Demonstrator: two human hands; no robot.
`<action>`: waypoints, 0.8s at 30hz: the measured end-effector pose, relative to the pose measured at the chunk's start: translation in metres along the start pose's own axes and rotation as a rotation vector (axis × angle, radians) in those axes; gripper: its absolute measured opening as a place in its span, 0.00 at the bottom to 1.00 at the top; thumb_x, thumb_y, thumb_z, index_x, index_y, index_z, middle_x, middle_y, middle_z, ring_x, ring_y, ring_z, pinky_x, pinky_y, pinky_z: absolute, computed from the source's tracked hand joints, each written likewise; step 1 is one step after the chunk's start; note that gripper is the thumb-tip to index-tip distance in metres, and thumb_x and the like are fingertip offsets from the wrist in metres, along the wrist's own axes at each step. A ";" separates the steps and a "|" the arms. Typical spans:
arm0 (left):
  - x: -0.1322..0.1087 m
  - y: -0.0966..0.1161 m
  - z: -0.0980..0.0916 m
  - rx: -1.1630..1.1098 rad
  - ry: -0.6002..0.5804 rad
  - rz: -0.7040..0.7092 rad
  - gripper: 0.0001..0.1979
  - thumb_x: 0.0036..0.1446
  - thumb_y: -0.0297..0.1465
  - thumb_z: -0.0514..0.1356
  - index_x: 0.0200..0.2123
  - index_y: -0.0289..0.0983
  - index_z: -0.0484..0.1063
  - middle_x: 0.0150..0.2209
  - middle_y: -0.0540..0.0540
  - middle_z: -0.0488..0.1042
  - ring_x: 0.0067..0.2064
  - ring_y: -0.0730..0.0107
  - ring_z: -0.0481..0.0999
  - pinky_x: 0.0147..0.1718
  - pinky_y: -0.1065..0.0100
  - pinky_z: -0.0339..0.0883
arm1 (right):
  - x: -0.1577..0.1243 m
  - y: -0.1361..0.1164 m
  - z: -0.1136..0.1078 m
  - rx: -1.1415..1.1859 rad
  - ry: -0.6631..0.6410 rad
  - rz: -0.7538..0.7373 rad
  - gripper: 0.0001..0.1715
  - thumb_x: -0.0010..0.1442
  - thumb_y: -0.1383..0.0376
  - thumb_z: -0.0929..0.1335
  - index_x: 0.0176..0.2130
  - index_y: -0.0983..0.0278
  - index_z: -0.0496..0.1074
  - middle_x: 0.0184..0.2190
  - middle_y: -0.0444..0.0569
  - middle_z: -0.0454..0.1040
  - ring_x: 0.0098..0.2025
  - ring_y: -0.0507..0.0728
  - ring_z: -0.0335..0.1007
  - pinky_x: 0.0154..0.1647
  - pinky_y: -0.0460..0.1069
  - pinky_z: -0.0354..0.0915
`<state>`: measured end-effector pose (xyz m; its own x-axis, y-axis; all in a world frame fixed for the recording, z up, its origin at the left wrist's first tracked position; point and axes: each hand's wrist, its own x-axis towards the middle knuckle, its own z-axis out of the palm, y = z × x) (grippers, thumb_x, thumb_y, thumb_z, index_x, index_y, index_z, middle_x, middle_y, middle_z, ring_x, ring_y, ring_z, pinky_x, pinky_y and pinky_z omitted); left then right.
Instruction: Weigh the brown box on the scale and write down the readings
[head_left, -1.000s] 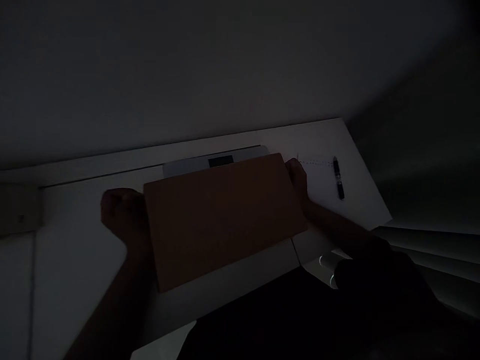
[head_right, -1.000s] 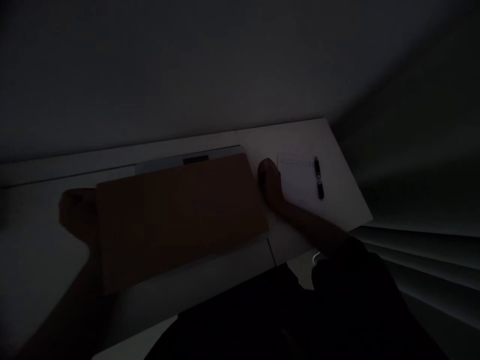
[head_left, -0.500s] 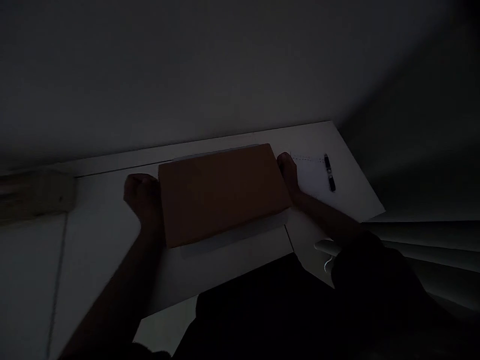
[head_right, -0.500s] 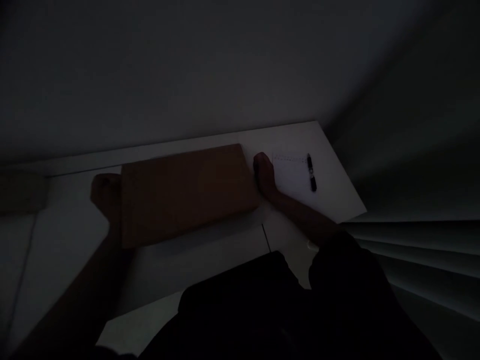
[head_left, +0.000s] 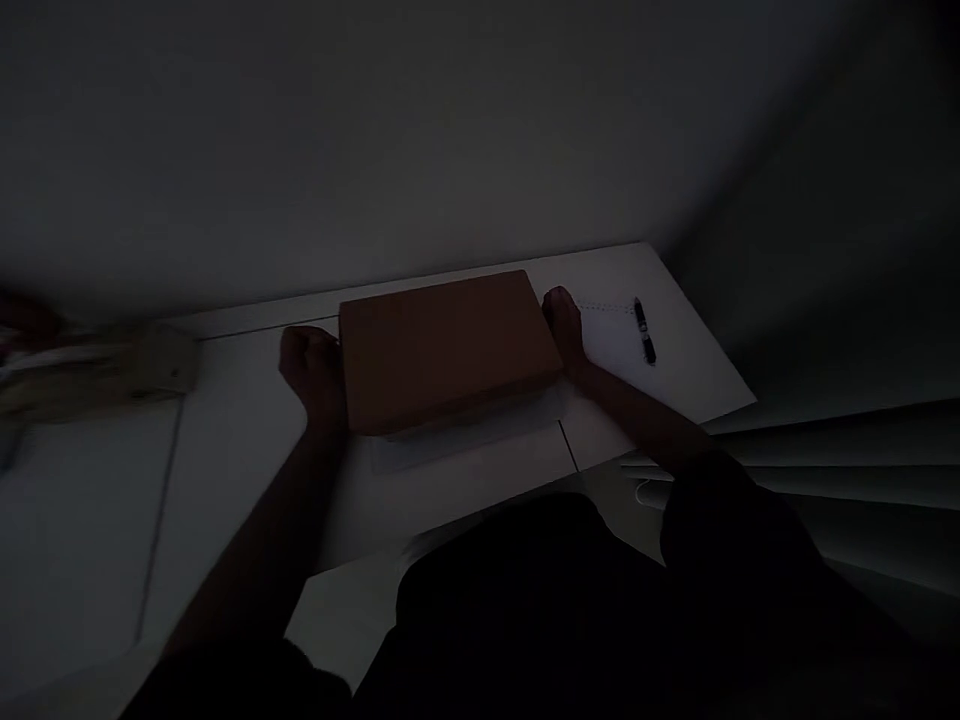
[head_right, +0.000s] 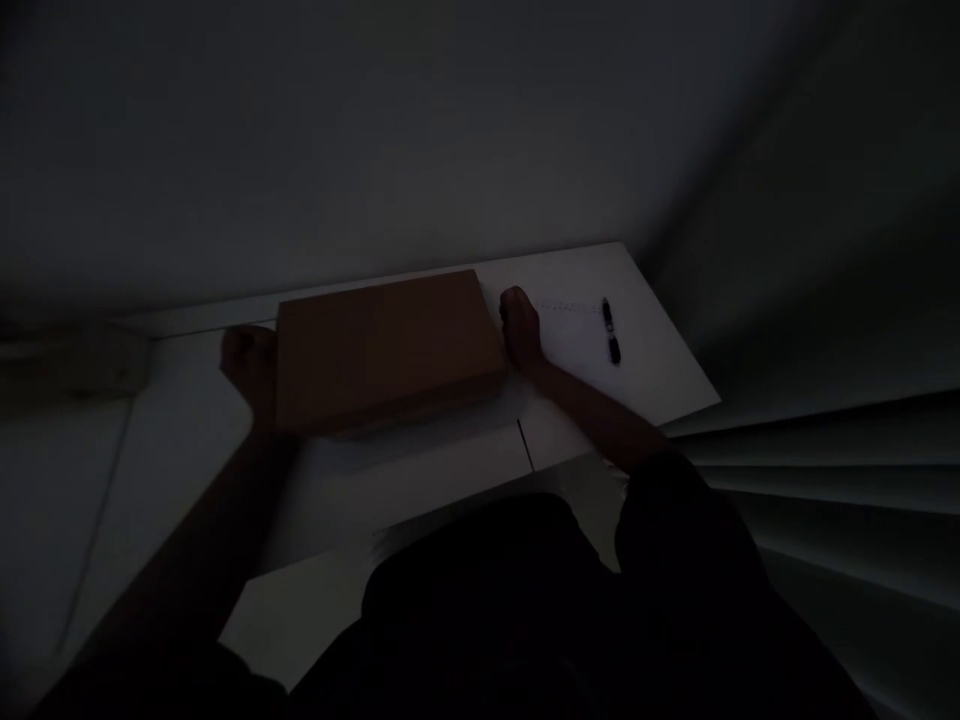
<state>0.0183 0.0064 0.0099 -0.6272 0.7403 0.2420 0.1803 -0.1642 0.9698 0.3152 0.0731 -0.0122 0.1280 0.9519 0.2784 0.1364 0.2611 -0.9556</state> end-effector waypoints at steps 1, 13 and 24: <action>-0.002 0.000 -0.001 0.005 -0.005 0.028 0.14 0.56 0.14 0.50 0.23 0.36 0.61 0.23 0.53 0.59 0.30 0.74 0.58 0.32 0.69 0.51 | 0.001 -0.002 0.000 0.001 0.007 -0.012 0.31 0.64 0.36 0.57 0.27 0.58 0.54 0.26 0.43 0.56 0.31 0.54 0.52 0.36 0.51 0.60; 0.003 0.020 -0.016 -0.118 -0.060 0.145 0.09 0.58 0.21 0.50 0.28 0.35 0.65 0.23 0.53 0.61 0.24 0.77 0.61 0.25 0.69 0.54 | 0.020 -0.027 -0.013 0.068 -0.162 0.019 0.29 0.60 0.37 0.63 0.37 0.59 0.67 0.35 0.47 0.73 0.39 0.52 0.71 0.38 0.49 0.66; -0.071 0.017 -0.030 -0.266 -0.292 -0.043 0.35 0.57 0.58 0.58 0.60 0.45 0.67 0.66 0.42 0.64 0.69 0.54 0.61 0.68 0.54 0.58 | -0.057 -0.045 -0.027 0.133 -0.305 0.177 0.52 0.54 0.27 0.58 0.65 0.53 0.62 0.70 0.50 0.60 0.72 0.64 0.55 0.71 0.63 0.57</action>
<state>0.0431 -0.0683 0.0098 -0.3812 0.8982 0.2189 -0.0682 -0.2634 0.9623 0.3285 0.0027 0.0171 -0.1633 0.9829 0.0854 0.0071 0.0878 -0.9961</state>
